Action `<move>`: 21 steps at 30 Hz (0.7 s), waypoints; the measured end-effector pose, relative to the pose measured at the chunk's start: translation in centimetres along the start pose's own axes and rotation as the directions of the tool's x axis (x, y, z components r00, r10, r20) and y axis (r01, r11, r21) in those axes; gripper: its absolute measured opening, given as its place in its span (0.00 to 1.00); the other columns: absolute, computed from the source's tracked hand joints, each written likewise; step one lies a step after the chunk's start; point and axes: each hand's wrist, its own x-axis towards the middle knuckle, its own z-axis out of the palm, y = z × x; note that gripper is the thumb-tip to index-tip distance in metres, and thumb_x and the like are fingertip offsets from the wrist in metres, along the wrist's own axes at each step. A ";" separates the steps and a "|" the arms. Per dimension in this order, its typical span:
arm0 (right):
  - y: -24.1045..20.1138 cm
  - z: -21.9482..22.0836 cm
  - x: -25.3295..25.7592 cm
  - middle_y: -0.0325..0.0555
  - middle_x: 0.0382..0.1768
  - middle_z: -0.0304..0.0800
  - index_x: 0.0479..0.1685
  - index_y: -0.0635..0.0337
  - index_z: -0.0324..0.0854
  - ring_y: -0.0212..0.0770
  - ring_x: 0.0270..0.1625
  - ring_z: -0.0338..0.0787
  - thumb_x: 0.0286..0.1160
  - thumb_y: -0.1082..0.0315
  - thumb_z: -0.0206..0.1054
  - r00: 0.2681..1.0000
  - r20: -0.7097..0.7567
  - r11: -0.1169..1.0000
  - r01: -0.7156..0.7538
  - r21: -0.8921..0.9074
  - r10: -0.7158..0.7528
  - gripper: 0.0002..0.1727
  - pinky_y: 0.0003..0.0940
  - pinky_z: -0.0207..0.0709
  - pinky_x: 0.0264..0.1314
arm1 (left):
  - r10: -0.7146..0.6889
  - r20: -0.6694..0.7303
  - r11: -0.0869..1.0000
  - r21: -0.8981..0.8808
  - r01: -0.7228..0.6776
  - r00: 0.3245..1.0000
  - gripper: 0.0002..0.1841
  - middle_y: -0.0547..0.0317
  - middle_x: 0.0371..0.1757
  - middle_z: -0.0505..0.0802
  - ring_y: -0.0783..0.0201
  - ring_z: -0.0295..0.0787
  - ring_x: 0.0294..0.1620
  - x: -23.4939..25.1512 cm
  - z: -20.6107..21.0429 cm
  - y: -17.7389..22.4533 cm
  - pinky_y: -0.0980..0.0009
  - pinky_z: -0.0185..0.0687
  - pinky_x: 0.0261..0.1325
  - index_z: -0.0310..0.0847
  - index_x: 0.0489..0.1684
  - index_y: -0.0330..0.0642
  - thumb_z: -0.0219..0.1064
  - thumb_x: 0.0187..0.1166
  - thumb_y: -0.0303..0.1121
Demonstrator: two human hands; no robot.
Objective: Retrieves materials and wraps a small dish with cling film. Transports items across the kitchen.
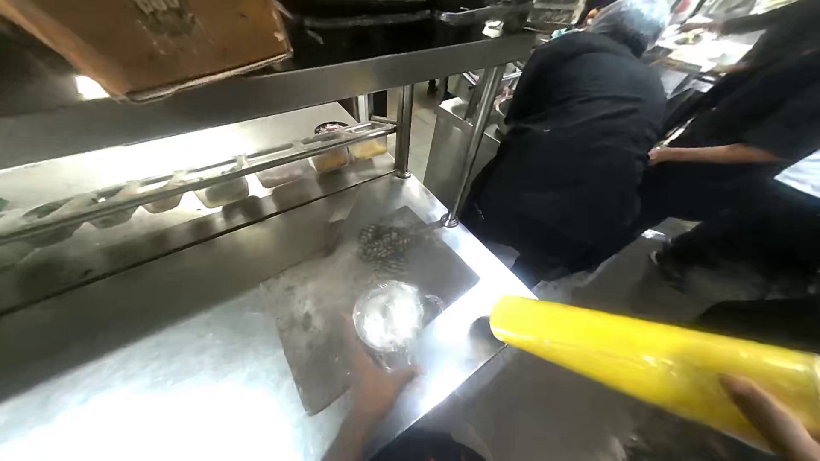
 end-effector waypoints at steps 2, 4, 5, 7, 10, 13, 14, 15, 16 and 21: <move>-2.5 1.9 2.0 0.61 0.47 0.89 0.55 0.79 0.81 0.38 0.49 0.91 0.79 0.56 0.71 0.997 0.002 0.993 0.073 -0.089 -0.073 0.26 0.35 0.87 0.55 | -0.010 0.010 0.988 0.151 0.008 1.000 0.87 0.22 0.90 0.54 0.37 0.54 0.91 0.7 1.0 0.2 0.50 0.60 0.90 0.36 0.92 0.25 0.92 0.25 0.64; -4.5 3.6 3.8 0.62 0.42 0.88 0.52 0.77 0.81 0.39 0.43 0.90 0.79 0.56 0.70 0.982 0.003 0.968 0.187 -0.168 -0.189 0.26 0.37 0.86 0.48 | -0.034 0.000 0.974 0.222 0.034 0.999 0.78 0.28 0.85 0.68 0.40 0.67 0.86 2.4 1.3 -0.1 0.50 0.67 0.86 0.51 0.90 0.28 0.91 0.29 0.63; -5.3 4.2 4.6 0.62 0.41 0.89 0.51 0.77 0.82 0.41 0.41 0.90 0.79 0.55 0.70 0.966 0.008 0.947 0.254 -0.199 -0.257 0.26 0.40 0.86 0.46 | -0.051 0.002 0.979 0.200 0.049 0.999 0.74 0.32 0.83 0.73 0.45 0.71 0.83 3.2 1.1 -0.4 0.52 0.71 0.84 0.57 0.88 0.31 0.92 0.30 0.63; -6.5 5.2 6.3 0.60 0.41 0.90 0.51 0.74 0.83 0.41 0.40 0.92 0.77 0.51 0.70 0.930 0.032 0.906 0.363 -0.219 -0.365 0.27 0.41 0.88 0.45 | -0.113 0.032 0.992 0.051 0.111 0.993 0.70 0.38 0.81 0.76 0.53 0.74 0.81 4.6 0.0 -0.7 0.58 0.73 0.83 0.62 0.86 0.35 0.93 0.31 0.59; -8.4 6.3 8.0 0.58 0.40 0.91 0.50 0.72 0.83 0.42 0.39 0.92 0.74 0.47 0.71 0.907 0.051 0.888 0.419 -0.190 -0.418 0.29 0.45 0.88 0.43 | -0.236 0.028 0.957 -0.165 0.237 0.971 0.67 0.46 0.78 0.79 0.62 0.80 0.75 5.9 -3.1 0.3 0.64 0.81 0.76 0.60 0.86 0.40 0.96 0.32 0.47; -10.4 7.2 9.4 0.57 0.38 0.90 0.51 0.68 0.85 0.48 0.37 0.91 0.72 0.42 0.70 0.905 0.046 0.875 0.421 -0.239 -0.423 0.31 0.54 0.84 0.40 | -0.224 -0.085 0.941 -0.279 0.193 0.971 0.65 0.48 0.76 0.81 0.63 0.82 0.72 6.5 -7.2 0.7 0.66 0.83 0.71 0.62 0.85 0.39 0.94 0.30 0.44; -11.0 7.5 9.9 0.56 0.38 0.90 0.51 0.66 0.85 0.51 0.38 0.90 0.71 0.39 0.68 0.902 0.048 0.866 0.425 -0.265 -0.428 0.33 0.58 0.82 0.41 | -0.210 -0.129 0.929 -0.336 0.157 0.969 0.67 0.48 0.76 0.81 0.63 0.82 0.71 6.6 -8.6 0.7 0.66 0.85 0.70 0.61 0.85 0.39 0.95 0.27 0.43; -11.8 8.0 10.5 0.57 0.36 0.89 0.50 0.65 0.85 0.55 0.37 0.88 0.71 0.36 0.66 0.894 0.051 0.848 0.440 -0.297 -0.446 0.35 0.62 0.79 0.40 | -0.195 -0.161 0.913 -0.390 0.119 0.968 0.70 0.49 0.78 0.78 0.63 0.81 0.73 6.7 -9.9 0.7 0.67 0.85 0.70 0.57 0.87 0.39 0.94 0.26 0.42; -12.9 8.6 10.9 0.58 0.35 0.88 0.49 0.65 0.84 0.58 0.36 0.87 0.71 0.34 0.64 0.881 0.052 0.826 0.460 -0.325 -0.470 0.37 0.65 0.77 0.38 | -0.171 -0.192 0.897 -0.436 0.073 0.966 0.72 0.49 0.80 0.76 0.63 0.80 0.74 6.9 -11.2 0.7 0.67 0.85 0.70 0.53 0.88 0.40 0.95 0.23 0.41; -19.1 15.4 11.9 0.57 0.30 0.88 0.43 0.70 0.86 0.53 0.33 0.86 0.76 0.42 0.66 0.661 0.013 0.643 0.734 -0.217 -0.750 0.31 0.56 0.78 0.40 | -0.149 -0.247 0.759 -0.650 -0.049 0.958 0.79 0.53 0.78 0.78 0.61 0.85 0.69 6.9 -15.8 1.7 0.64 0.91 0.62 0.47 0.91 0.46 0.97 0.19 0.45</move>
